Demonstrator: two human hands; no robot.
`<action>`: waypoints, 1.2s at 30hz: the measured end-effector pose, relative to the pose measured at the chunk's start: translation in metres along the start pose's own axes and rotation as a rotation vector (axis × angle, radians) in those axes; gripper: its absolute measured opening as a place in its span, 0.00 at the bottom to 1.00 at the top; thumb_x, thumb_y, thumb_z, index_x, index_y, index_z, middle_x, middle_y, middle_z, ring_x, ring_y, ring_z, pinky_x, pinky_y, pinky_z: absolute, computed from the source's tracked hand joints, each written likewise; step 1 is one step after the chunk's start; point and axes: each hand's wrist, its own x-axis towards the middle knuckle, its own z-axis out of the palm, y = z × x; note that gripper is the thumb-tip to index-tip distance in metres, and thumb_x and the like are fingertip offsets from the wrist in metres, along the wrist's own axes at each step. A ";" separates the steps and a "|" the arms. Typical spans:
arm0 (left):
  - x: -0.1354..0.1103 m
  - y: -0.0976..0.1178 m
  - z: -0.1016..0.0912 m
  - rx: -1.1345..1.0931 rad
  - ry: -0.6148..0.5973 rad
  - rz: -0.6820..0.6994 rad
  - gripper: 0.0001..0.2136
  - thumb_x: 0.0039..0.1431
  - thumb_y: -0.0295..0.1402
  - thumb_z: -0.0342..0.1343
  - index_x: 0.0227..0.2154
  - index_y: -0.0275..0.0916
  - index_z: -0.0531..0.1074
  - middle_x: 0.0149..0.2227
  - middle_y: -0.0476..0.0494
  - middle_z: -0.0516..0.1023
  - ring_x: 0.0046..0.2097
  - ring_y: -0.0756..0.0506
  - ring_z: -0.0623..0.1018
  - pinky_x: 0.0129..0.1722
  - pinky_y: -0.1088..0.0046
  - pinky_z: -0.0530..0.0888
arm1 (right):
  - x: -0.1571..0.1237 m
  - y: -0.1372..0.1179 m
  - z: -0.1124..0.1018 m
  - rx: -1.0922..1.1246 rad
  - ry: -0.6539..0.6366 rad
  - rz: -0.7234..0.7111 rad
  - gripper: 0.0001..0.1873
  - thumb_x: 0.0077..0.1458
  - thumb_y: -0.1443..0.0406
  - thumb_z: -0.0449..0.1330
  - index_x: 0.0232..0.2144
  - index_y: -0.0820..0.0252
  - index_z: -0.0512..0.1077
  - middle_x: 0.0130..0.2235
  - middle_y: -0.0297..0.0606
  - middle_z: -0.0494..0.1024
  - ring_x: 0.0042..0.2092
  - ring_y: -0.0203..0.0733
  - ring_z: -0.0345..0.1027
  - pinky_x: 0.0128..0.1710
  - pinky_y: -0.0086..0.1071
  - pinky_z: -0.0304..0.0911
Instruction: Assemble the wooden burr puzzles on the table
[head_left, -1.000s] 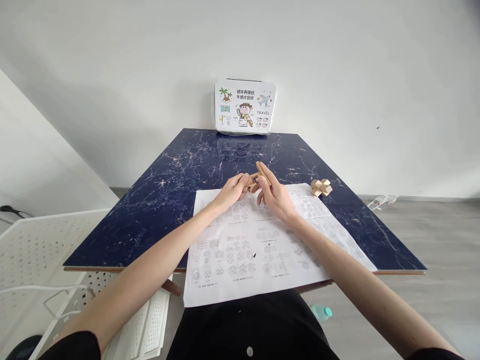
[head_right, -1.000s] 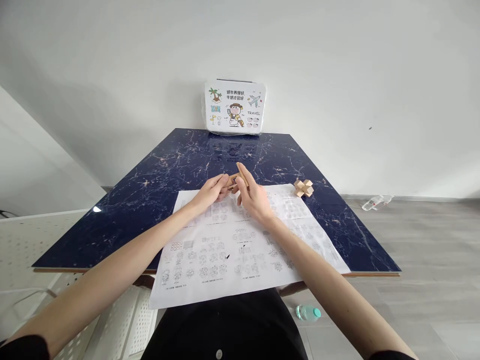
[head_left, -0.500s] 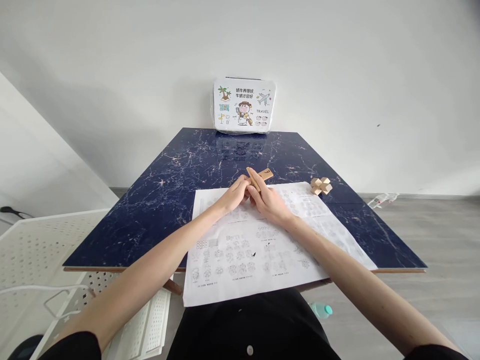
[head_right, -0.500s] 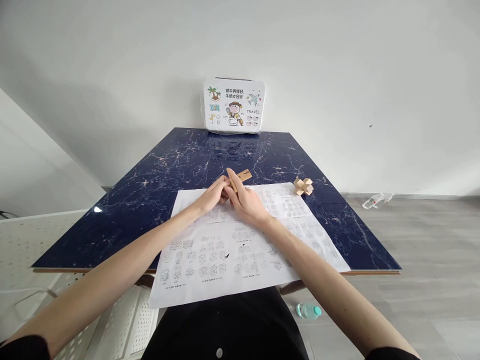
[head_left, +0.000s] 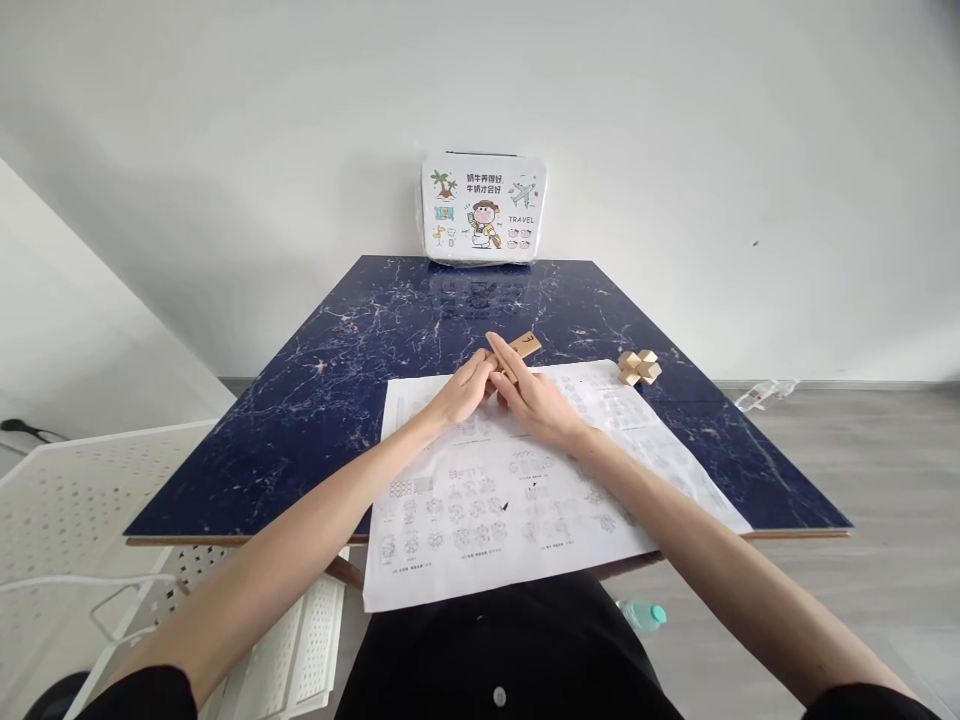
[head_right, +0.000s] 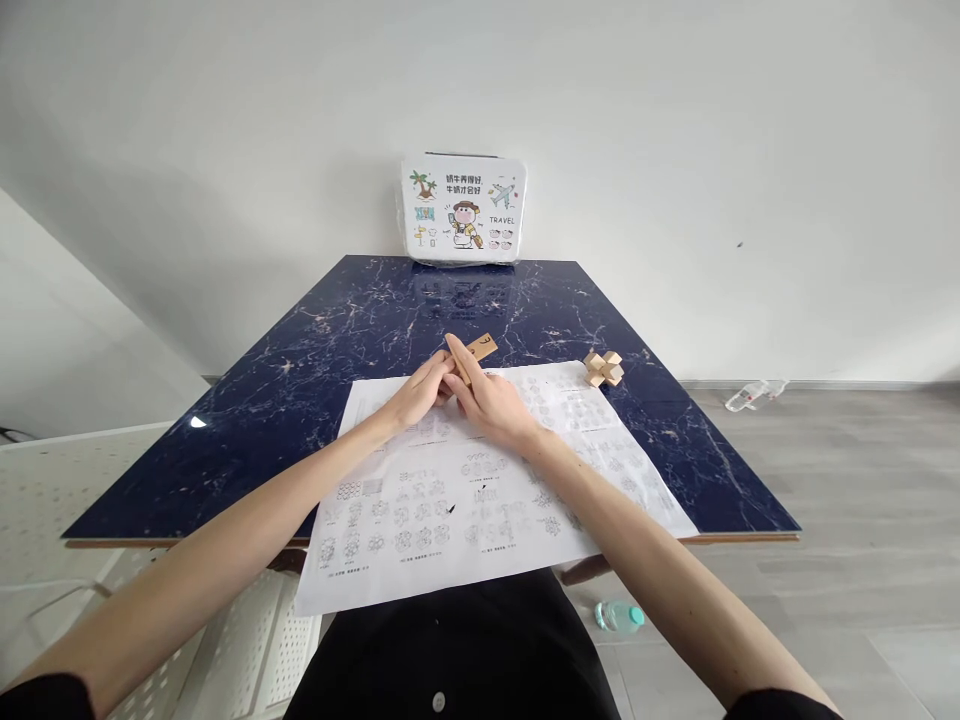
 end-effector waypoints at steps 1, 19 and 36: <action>0.001 0.001 -0.001 -0.046 0.010 0.002 0.16 0.77 0.47 0.51 0.35 0.41 0.64 0.30 0.49 0.65 0.28 0.50 0.67 0.28 0.71 0.61 | 0.000 -0.001 0.000 -0.013 0.031 -0.005 0.37 0.76 0.53 0.45 0.81 0.54 0.48 0.33 0.41 0.83 0.31 0.48 0.72 0.37 0.41 0.66; 0.009 -0.003 -0.008 -0.155 -0.020 0.041 0.15 0.75 0.46 0.57 0.38 0.38 0.73 0.26 0.50 0.65 0.23 0.52 0.57 0.23 0.71 0.51 | 0.002 0.010 -0.001 0.000 0.205 -0.114 0.28 0.75 0.58 0.49 0.72 0.54 0.68 0.47 0.49 0.85 0.38 0.50 0.75 0.43 0.47 0.73; 0.010 0.006 -0.013 -0.356 0.201 0.010 0.15 0.78 0.42 0.55 0.34 0.39 0.68 0.25 0.55 0.56 0.21 0.55 0.55 0.21 0.78 0.52 | 0.006 0.010 0.008 -0.028 0.304 -0.067 0.35 0.75 0.54 0.52 0.78 0.53 0.54 0.48 0.47 0.82 0.29 0.43 0.71 0.31 0.40 0.70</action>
